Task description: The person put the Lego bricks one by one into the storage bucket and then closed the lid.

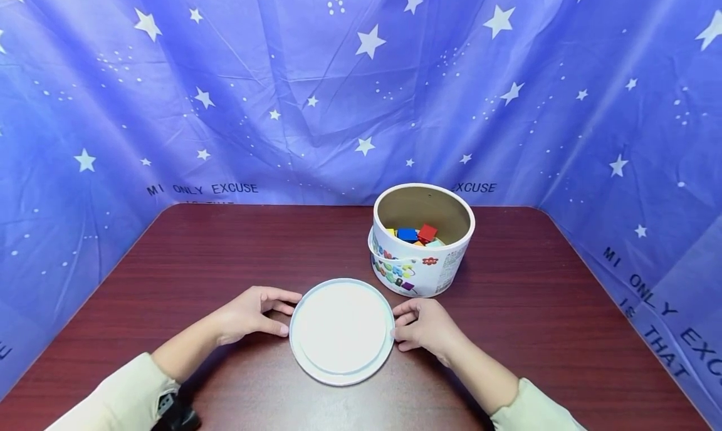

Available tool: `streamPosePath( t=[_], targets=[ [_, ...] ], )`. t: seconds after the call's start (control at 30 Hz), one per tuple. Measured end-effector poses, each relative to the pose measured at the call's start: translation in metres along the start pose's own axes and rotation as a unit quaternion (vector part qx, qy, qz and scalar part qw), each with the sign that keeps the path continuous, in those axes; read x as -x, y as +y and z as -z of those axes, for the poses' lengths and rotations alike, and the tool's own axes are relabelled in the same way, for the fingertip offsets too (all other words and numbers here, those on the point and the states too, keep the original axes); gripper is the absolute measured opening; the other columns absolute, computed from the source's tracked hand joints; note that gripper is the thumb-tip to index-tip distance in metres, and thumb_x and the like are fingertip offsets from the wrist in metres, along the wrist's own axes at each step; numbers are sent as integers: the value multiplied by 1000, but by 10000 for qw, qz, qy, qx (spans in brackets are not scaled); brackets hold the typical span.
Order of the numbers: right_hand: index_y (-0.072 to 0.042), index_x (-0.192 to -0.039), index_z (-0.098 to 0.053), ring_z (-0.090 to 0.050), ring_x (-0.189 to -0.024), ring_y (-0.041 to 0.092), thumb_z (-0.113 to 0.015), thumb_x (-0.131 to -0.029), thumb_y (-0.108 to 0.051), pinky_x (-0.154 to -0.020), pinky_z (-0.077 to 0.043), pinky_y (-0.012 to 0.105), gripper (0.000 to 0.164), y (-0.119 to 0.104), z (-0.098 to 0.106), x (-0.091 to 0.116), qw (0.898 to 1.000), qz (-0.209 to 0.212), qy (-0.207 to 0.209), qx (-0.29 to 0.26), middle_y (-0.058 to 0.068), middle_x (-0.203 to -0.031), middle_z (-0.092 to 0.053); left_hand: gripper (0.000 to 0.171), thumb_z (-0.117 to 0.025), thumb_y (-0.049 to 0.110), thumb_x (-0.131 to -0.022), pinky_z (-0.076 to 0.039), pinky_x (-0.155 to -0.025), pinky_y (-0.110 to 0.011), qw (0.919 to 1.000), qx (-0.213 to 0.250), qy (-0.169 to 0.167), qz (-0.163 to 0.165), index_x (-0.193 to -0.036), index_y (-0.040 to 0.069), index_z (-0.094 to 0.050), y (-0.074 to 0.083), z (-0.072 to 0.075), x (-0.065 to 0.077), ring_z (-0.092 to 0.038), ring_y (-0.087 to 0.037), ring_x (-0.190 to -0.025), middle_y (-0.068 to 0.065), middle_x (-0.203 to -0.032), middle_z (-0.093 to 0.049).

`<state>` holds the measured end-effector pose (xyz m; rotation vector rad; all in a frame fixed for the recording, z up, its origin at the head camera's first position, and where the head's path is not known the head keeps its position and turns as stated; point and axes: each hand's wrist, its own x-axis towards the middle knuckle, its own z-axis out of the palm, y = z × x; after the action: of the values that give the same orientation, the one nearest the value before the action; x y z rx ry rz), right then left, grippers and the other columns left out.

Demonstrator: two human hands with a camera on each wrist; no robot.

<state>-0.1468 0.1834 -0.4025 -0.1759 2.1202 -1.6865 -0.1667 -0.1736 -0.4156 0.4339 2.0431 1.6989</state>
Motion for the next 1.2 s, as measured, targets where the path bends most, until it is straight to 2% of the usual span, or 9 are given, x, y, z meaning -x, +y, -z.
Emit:
streamPosePath(
  t=[0.1, 0.27, 0.53, 0.73, 0.97, 1.2],
  targets=[
    [22, -116, -51, -64, -72, 19, -70, -77, 10, -67, -60, 39, 45, 0, -4, -1, 9998, 44, 175, -89, 14, -86, -63, 63, -81, -7, -71, -57, -72, -31, 9995, -289, -40, -111, -130, -5, -58, -1, -2, -1, -62, -27, -106, -18, -118, -65],
    [21, -113, -52, -64, -71, 19, -71, -73, 14, -66, -60, 37, 45, 0, -9, -1, 9985, 24, 528, -142, 16, -85, -62, 67, -84, -4, -67, -56, -72, -27, 9969, -712, 99, -331, -129, -2, -60, -5, -4, -2, -61, -27, -107, -16, -122, -64],
    [17, -108, -54, -63, -67, 19, -69, -71, 16, -63, -60, 39, 41, 2, -10, -3, 9964, -23, 839, -117, 15, -82, -60, 67, -86, -2, -68, -47, -92, -23, 9936, -880, 130, -690, -130, -2, -59, -9, -5, -5, -62, -24, -105, -15, -131, -58],
    [15, -106, -54, -62, -66, 20, -67, -68, 16, -61, -59, 38, 40, 2, -12, -2, 9951, 20, 989, 12, 15, -82, -60, 64, -83, -2, -71, -55, -79, -26, 9971, -238, 136, -716, -130, -5, -58, -10, -6, -7, -61, -25, -106, -19, -133, -54],
    [13, -104, -56, -62, -68, 22, -67, -66, 15, -60, -59, 37, 40, -5, -14, 4, 9932, -19, 1159, 131, 16, -84, -61, 56, -80, -6, -75, -58, -73, -47, 9964, 646, 373, -402, -127, -7, -59, -4, -12, -7, -64, -24, -100, -19, -119, -63],
    [12, -107, -57, -63, -72, 22, -66, -67, 15, -60, -59, 36, 41, -14, -13, 7, 9920, 164, 1209, 325, 15, -90, -62, 56, -79, -9, -74, -59, -71, -48, 9951, 754, 526, -357, -126, -7, -60, 1, -14, -3, -65, -24, -97, -19, -107, -67]
  ],
)
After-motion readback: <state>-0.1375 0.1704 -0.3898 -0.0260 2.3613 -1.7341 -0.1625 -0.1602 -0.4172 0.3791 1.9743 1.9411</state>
